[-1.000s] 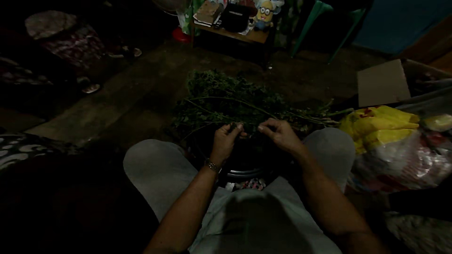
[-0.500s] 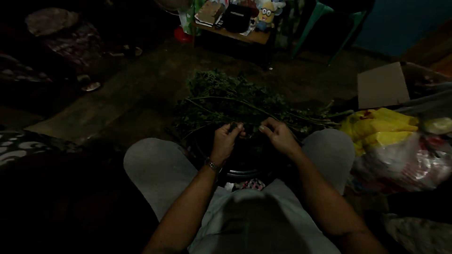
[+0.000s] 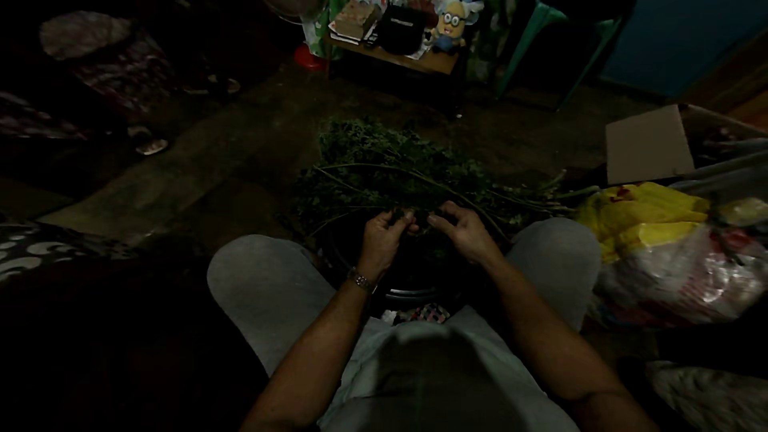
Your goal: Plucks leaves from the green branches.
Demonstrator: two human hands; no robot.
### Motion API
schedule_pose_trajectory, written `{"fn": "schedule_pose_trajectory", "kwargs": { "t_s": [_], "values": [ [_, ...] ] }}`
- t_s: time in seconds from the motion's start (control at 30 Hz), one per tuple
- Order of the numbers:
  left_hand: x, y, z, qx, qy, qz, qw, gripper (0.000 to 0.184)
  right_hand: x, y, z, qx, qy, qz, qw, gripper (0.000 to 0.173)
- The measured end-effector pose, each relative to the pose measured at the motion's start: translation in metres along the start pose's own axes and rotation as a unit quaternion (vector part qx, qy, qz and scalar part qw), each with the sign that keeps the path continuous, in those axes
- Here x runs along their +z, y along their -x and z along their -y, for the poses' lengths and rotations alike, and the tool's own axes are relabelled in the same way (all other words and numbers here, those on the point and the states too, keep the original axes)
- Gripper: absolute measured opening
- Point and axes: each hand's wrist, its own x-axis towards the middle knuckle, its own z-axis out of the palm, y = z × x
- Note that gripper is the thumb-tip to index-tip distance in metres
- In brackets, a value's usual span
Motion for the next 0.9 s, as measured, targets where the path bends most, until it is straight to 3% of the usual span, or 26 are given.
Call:
{"fn": "schedule_pose_trajectory", "kwargs": {
  "t_s": [0.2, 0.43, 0.73, 0.9],
  "values": [
    [-0.006, -0.003, 0.000, -0.013, -0.027, -0.007, 1.000, 0.012, -0.015, 0.000, 0.000, -0.010, 0.018, -0.015, 1.000, 0.014],
    [-0.004, -0.003, 0.003, 0.001, 0.010, -0.006, 1.000, 0.008, -0.016, 0.000, 0.005, 0.026, 0.065, 0.080, 0.994, 0.020],
    [0.000, 0.000, 0.002, 0.011, -0.020, 0.003, 1.000, 0.008, 0.007, 0.000, -0.001, 0.023, -0.051, -0.015, 0.998, 0.015],
    [0.000, 0.000, 0.000, 0.004, -0.020, 0.004, 1.000, 0.009, -0.001, 0.002, 0.003, 0.028, -0.008, -0.011, 1.000, 0.014]
  ]
}}
